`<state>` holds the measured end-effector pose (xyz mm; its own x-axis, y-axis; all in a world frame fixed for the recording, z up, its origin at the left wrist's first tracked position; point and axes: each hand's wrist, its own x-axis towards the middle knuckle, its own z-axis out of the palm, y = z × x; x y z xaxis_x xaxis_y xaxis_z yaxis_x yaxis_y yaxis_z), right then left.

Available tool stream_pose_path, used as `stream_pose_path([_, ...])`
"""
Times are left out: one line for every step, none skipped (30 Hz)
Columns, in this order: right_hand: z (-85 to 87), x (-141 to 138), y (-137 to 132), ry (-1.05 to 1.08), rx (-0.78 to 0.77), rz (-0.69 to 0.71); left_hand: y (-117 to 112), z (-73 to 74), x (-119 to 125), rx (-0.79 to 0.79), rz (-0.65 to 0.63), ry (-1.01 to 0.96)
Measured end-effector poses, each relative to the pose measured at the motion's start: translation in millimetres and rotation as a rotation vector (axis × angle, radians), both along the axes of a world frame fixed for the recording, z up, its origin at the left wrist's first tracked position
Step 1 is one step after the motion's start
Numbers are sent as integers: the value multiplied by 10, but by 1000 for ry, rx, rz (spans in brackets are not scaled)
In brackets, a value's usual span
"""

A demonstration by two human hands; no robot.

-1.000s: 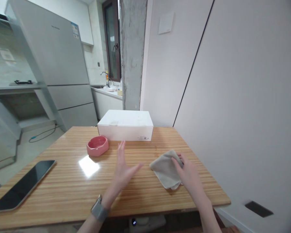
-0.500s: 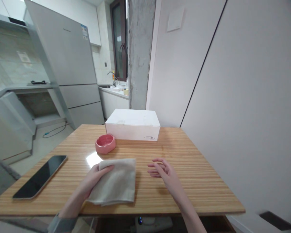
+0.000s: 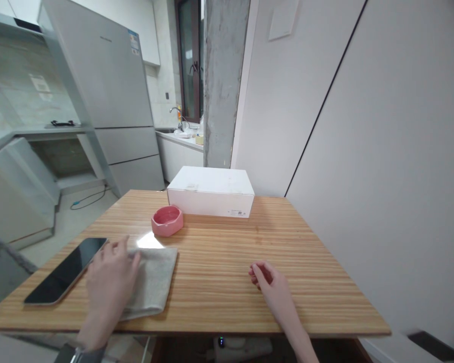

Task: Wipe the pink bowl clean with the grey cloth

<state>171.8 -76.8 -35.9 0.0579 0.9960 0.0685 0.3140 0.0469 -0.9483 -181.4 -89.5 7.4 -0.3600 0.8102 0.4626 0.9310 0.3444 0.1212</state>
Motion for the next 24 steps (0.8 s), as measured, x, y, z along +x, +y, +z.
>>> stream_pose_path([-3, -39, -15, -140, 35, -18, -11, -5, 164, 32, -78, 30])
stream_pose_path([-8, -86, -31, -281, 73, -33, -16, -23, 333, 41, -172, 14])
stream_pose_path([-15, -137, -45, -412, 112, -45, -18, -54, 500, 10, -269, -28])
stream_pose_path([-27, -189, -57, -527, 152, -53, -16, -96, 658, -36, -335, -80])
stream_pose_path([-43, -239, -66, -627, 192, -56, -14, -146, 802, -104, -406, -115])
stream_pose_path([-62, -284, -72, -710, 232, -52, -13, -199, 927, -172, -474, -139])
stream_pose_path([-83, -320, -75, -780, 271, -44, -14, -251, 1030, -224, -534, -148])
stream_pose_path([-103, -347, -75, -837, 308, -33, -17, -298, 1112, -264, -587, -146])
stream_pose_path([-121, -364, -74, -880, 338, -16, -22, -338, 1171, -288, -624, -139])
stream_pose_path([-136, -373, -74, -911, 361, 0, -28, -367, 1211, -300, -646, -131])
stream_pose_path([-148, -376, -74, -934, 377, 12, -35, -387, 1234, -306, -656, -126])
stream_pose_path([-156, -374, -77, -952, 389, 18, -41, -398, 1244, -307, -655, -124])
stream_pose_path([-163, -370, -81, -965, 398, 18, -45, -402, 1245, -309, -652, -125])
stream_pose_path([-168, -365, -87, -975, 405, 16, -48, -402, 1240, -309, -649, -126])
stream_pose_path([-171, -360, -94, -982, 411, 12, -49, -400, 1233, -308, -648, -127])
stream_pose_path([-173, -356, -100, -985, 417, 11, -48, -398, 1226, -308, -649, -126])
stream_pose_path([-175, -353, -106, -982, 423, 12, -47, -396, 1221, -307, -651, -126])
stream_pose_path([-174, -351, -110, -977, 430, 15, -46, -396, 1219, -307, -654, -125])
stream_pose_path([-173, -349, -112, -968, 434, 21, -45, -396, 1218, -306, -658, -125])
stream_pose_path([-170, -349, -113, -958, 435, 28, -44, -396, 1219, -303, -661, -125])
stream_pose_path([-166, -349, -114, -949, 435, 36, -45, -395, 1221, -302, -664, -124])
stream_pose_path([-162, -349, -114, -940, 433, 41, -47, -394, 1223, -300, -665, -124])
stream_pose_path([-159, -349, -115, -934, 431, 44, -49, -392, 1224, -298, -667, -124])
stream_pose_path([-155, -349, -116, -929, 429, 46, -52, -390, 1224, -297, -669, -125])
